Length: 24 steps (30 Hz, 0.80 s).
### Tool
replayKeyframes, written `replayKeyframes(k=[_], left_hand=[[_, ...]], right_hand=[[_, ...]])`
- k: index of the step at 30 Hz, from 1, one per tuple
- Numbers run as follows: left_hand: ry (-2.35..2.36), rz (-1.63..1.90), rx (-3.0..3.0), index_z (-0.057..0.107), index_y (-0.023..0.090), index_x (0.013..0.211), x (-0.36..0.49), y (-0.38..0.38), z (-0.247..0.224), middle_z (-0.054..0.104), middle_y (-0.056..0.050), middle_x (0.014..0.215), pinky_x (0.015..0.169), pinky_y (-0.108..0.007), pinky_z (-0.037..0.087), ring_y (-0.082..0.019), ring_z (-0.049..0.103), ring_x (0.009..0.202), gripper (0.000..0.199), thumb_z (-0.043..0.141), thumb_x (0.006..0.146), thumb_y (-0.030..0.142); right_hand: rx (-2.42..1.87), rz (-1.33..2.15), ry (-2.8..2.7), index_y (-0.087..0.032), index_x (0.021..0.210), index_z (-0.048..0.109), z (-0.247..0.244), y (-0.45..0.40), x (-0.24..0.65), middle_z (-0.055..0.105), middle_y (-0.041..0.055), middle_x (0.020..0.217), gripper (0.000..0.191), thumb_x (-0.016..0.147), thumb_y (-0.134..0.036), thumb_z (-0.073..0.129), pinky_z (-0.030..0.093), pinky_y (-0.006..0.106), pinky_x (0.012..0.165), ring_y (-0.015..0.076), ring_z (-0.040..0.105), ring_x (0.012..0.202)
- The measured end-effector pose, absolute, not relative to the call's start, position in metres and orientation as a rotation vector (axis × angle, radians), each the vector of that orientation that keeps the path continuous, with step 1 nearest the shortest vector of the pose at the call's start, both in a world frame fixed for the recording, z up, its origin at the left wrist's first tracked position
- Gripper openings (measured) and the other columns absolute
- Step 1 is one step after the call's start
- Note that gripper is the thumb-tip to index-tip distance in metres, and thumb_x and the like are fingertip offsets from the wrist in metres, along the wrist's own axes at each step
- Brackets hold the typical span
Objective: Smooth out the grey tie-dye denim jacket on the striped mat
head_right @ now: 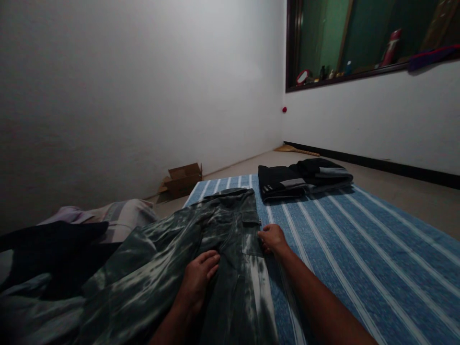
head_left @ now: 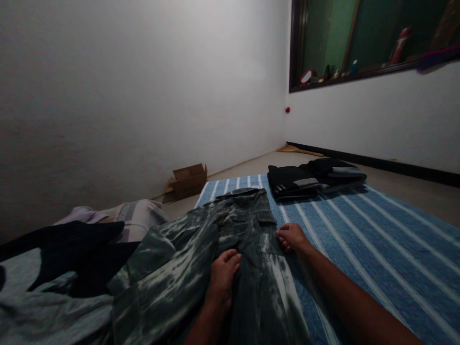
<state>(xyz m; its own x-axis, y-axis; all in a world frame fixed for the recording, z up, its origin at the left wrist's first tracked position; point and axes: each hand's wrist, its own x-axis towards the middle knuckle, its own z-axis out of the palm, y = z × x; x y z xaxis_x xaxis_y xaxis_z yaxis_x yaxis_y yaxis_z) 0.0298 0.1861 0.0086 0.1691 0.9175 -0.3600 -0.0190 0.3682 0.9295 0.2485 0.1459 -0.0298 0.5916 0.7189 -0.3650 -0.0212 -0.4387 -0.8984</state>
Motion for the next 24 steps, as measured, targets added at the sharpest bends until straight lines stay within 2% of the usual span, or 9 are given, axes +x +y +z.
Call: replayKeyframes(k=[2, 4, 8, 12, 15, 17, 20, 22, 24], left_hand=[[1.211, 0.827, 0.927, 0.068, 0.011, 0.083, 0.031, 0.186, 0.014, 0.071, -0.008, 0.085, 0.078, -0.026, 0.050, -0.017, 0.067, 0.083, 0.010, 0.068, 0.073, 0.006], [1.208, 0.809, 0.854, 0.067, 0.011, 0.080, 0.031, 0.186, 0.020, 0.070, -0.009, 0.085, 0.074, -0.024, 0.050, -0.016, 0.068, 0.082, 0.008, 0.062, 0.078, 0.004], [1.225, 0.748, 0.748, 0.063, 0.011, 0.071, 0.030, 0.189, 0.031, 0.066, -0.007, 0.075, 0.063, -0.023, 0.049, -0.014, 0.067, 0.070, 0.014, 0.056, 0.082, 0.005], [1.254, 0.696, 0.707, 0.061, 0.012, 0.072, 0.027, 0.191, 0.035, 0.065, -0.005, 0.076, 0.063, -0.026, 0.050, -0.015, 0.067, 0.072, 0.011, 0.057, 0.081, 0.007], [1.248, 0.690, 0.689, 0.060, 0.012, 0.075, 0.025, 0.191, 0.033, 0.065, -0.007, 0.080, 0.067, -0.030, 0.053, -0.017, 0.067, 0.075, 0.008, 0.057, 0.082, 0.008], [1.236, 0.681, 0.657, 0.058, 0.011, 0.077, 0.024, 0.191, 0.031, 0.066, -0.011, 0.085, 0.070, -0.033, 0.054, -0.018, 0.068, 0.076, 0.007, 0.056, 0.083, 0.008], [1.213, 0.665, 0.583, 0.056, 0.011, 0.081, 0.024, 0.192, 0.029, 0.067, -0.016, 0.091, 0.072, -0.034, 0.055, -0.020, 0.069, 0.078, 0.004, 0.054, 0.085, 0.010], [1.183, 0.660, 0.543, 0.055, 0.010, 0.082, 0.023, 0.192, 0.029, 0.067, -0.015, 0.087, 0.070, -0.032, 0.055, -0.020, 0.069, 0.075, 0.005, 0.054, 0.086, 0.012], [1.137, 0.649, 0.512, 0.054, 0.010, 0.081, 0.021, 0.192, 0.028, 0.067, -0.011, 0.079, 0.064, -0.028, 0.055, -0.018, 0.068, 0.068, 0.008, 0.052, 0.088, 0.013]], right_hand=[[-1.874, 0.992, -0.612, -0.014, 0.075, 0.059, -0.028, 0.151, 0.250, 0.049, -0.0038, 0.045, 0.009, 0.077, -0.022, 0.059, 0.037, 0.019, 0.034, 0.0106, 0.048, 0.036], [-1.917, 1.013, -0.676, -0.015, 0.063, 0.056, -0.028, 0.156, 0.251, 0.046, -0.0033, 0.039, 0.015, 0.076, -0.021, 0.060, 0.037, 0.021, 0.033, 0.0118, 0.046, 0.032], [-2.022, 0.983, -0.793, -0.017, 0.054, 0.053, -0.034, 0.161, 0.253, 0.045, -0.0012, 0.035, 0.021, 0.075, -0.017, 0.058, 0.038, 0.024, 0.033, 0.0146, 0.046, 0.031], [-2.129, 0.885, -0.886, -0.016, 0.060, 0.056, -0.032, 0.159, 0.253, 0.056, 0.0044, 0.048, 0.016, 0.075, -0.015, 0.055, 0.044, 0.028, 0.042, 0.0192, 0.057, 0.042], [-2.205, 0.717, -0.981, -0.015, 0.073, 0.061, -0.017, 0.147, 0.243, 0.068, 0.0137, 0.076, 0.008, 0.076, -0.015, 0.055, 0.049, 0.034, 0.060, 0.0270, 0.067, 0.073], [-2.267, 0.531, -1.092, -0.014, 0.091, 0.062, -0.002, 0.137, 0.227, 0.068, 0.0172, 0.096, 0.014, 0.082, -0.018, 0.052, 0.047, 0.037, 0.074, 0.0297, 0.065, 0.093], [-2.336, 0.206, -1.419, -0.015, 0.102, 0.059, 0.022, 0.127, 0.192, 0.069, 0.0160, 0.100, 0.023, 0.092, -0.029, 0.044, 0.046, 0.035, 0.078, 0.0270, 0.066, 0.094], [-2.305, 0.286, -1.564, -0.015, 0.100, 0.061, 0.032, 0.131, 0.167, 0.071, 0.0161, 0.095, 0.031, 0.092, -0.039, 0.043, 0.048, 0.036, 0.074, 0.0283, 0.068, 0.089], [-2.290, 0.368, -1.650, -0.013, 0.103, 0.061, 0.038, 0.142, 0.148, 0.071, 0.0183, 0.095, 0.034, 0.090, -0.042, 0.049, 0.050, 0.036, 0.073, 0.0298, 0.068, 0.091]])
